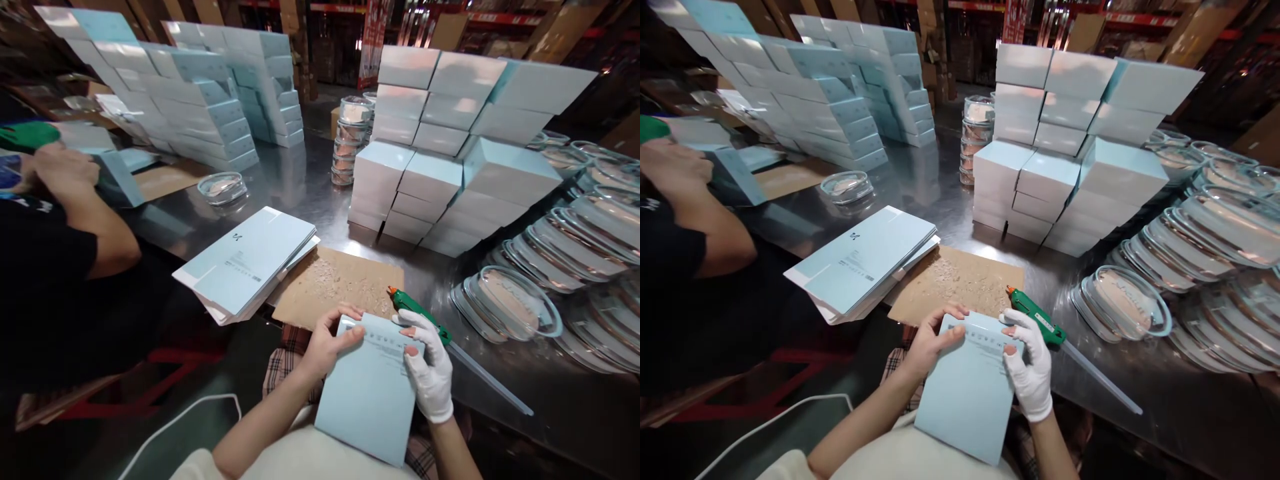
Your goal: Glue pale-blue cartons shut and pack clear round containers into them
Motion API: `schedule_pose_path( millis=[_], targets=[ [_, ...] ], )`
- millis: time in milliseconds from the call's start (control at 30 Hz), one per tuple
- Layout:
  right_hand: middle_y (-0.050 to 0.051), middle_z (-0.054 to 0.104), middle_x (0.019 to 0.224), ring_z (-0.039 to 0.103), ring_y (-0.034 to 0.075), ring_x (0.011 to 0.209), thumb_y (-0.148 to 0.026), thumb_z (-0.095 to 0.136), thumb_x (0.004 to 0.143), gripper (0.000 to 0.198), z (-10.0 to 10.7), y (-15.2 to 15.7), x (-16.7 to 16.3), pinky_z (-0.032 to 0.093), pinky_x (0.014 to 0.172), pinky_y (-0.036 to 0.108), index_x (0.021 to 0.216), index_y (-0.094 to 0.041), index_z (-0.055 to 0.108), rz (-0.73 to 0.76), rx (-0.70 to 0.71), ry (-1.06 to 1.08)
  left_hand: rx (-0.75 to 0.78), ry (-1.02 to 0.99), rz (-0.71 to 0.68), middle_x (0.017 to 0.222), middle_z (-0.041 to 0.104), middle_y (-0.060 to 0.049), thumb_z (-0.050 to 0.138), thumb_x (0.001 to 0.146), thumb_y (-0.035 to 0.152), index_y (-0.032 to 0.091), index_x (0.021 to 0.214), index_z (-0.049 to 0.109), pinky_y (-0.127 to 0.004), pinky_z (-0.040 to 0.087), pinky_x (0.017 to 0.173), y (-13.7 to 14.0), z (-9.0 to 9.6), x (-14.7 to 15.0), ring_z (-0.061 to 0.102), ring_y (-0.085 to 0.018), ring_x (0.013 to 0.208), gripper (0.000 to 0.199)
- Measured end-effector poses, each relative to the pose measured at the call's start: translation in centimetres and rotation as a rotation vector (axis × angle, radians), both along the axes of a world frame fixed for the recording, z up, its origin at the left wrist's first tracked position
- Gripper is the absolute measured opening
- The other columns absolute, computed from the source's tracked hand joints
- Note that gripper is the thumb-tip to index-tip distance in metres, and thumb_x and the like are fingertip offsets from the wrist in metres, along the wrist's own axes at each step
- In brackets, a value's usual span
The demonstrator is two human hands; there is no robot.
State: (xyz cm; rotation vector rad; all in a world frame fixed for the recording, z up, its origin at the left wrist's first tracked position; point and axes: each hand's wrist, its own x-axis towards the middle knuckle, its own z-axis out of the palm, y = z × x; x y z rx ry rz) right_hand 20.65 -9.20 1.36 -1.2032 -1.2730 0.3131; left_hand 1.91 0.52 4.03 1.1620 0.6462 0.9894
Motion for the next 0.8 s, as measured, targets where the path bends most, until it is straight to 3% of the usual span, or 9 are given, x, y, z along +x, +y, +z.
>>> schedule_pose_path(
  millis=[100,200,267,367,500,600,667,733,800],
  targets=[
    [0.014,0.048,0.159,0.062,0.033,0.136,-0.042,0.059,0.104,0.023,-0.1,-0.5,0.7,0.055,0.107,0.054,0.12,-0.027,0.066,-0.026,-0.061,-0.09,0.003,0.04,0.047,0.099,0.072,-0.007,0.093,0.068,0.057,0.019,0.08,0.074,-0.037,0.052,0.095,0.4,-0.1,-0.4,0.069,-0.028,0.105,0.044],
    [0.017,0.013,0.177,0.03,0.044,0.158,-0.069,0.058,0.097,0.071,-0.5,-2.0,0.3,0.04,0.118,0.07,0.156,-0.029,0.045,-0.204,-0.03,-0.316,-0.07,0.086,0.304,0.102,0.074,-0.007,0.091,0.066,0.064,0.019,0.086,0.073,-0.032,0.055,0.083,1.7,0.0,-1.2,0.07,-0.024,0.095,0.052],
    [0.013,0.028,0.173,0.029,0.043,0.158,-0.074,0.063,0.091,0.078,-1.0,-2.8,-0.6,0.027,0.124,0.074,0.157,-0.034,0.045,-0.278,0.093,-0.569,-0.161,0.05,0.462,0.099,0.075,-0.006,0.088,0.065,0.073,0.019,0.095,0.071,-0.031,0.056,0.074,2.6,0.3,-1.4,0.071,-0.023,0.087,0.063],
    [-0.005,0.071,0.134,0.061,0.03,0.129,-0.049,0.076,0.091,0.027,-1.9,-2.8,-1.7,0.018,0.131,0.065,0.118,-0.046,0.071,-0.288,0.283,-1.01,-0.23,-0.037,0.426,0.095,0.078,-0.009,0.071,0.07,0.088,0.018,0.107,0.07,-0.036,0.06,0.076,3.3,0.6,-0.9,0.075,-0.027,0.086,0.08],
    [-0.007,0.079,0.101,0.07,0.022,0.099,-0.026,0.074,0.088,0.021,-1.8,-1.4,0.2,0.045,0.113,0.054,0.101,-0.042,0.07,-0.232,0.425,-1.08,-0.122,0.065,0.384,0.106,0.079,-0.018,0.047,0.083,0.093,0.014,0.113,0.072,-0.05,0.058,0.1,3.1,0.0,0.1,0.074,-0.037,0.11,0.088],
    [0.002,0.078,0.109,0.07,0.026,0.107,-0.03,0.075,0.087,0.026,0.8,-0.1,3.4,0.053,0.1,0.051,0.111,-0.037,0.066,-0.177,0.401,-1.003,0.224,0.167,0.459,0.151,0.061,-0.019,0.048,0.085,0.09,0.021,0.135,0.069,-0.051,0.031,0.129,3.0,-0.9,-0.8,0.048,-0.037,0.15,0.088],
    [0.006,0.076,0.114,0.07,0.029,0.112,-0.033,0.079,0.086,0.034,4.3,1.7,5.5,0.052,0.102,0.051,0.116,-0.035,0.065,-0.253,0.416,-1.02,0.481,0.207,0.518,0.172,0.035,-0.015,0.048,0.092,0.083,0.03,0.161,0.044,-0.052,0.02,0.132,3.0,-1.3,-1.7,0.031,-0.035,0.161,0.087],
    [0.01,0.074,0.122,0.066,0.032,0.122,-0.032,0.08,0.087,0.04,8.7,5.1,7.5,0.05,0.106,0.052,0.123,-0.032,0.064,-0.45,0.43,-1.053,0.605,0.184,0.559,0.174,0.029,-0.016,0.045,0.099,0.075,0.035,0.17,0.015,-0.056,0.027,0.128,2.8,-1.3,-2.4,0.03,-0.034,0.161,0.087],
    [0.017,0.067,0.138,0.055,0.037,0.136,-0.035,0.075,0.092,0.044,13.4,9.8,9.5,0.041,0.114,0.057,0.132,-0.021,0.064,-0.679,0.332,-1.068,0.618,0.141,0.548,0.167,0.039,-0.019,0.046,0.101,0.071,0.034,0.171,0.006,-0.055,0.036,0.123,2.5,-1.0,-2.7,0.038,-0.035,0.156,0.089]
  ],
)
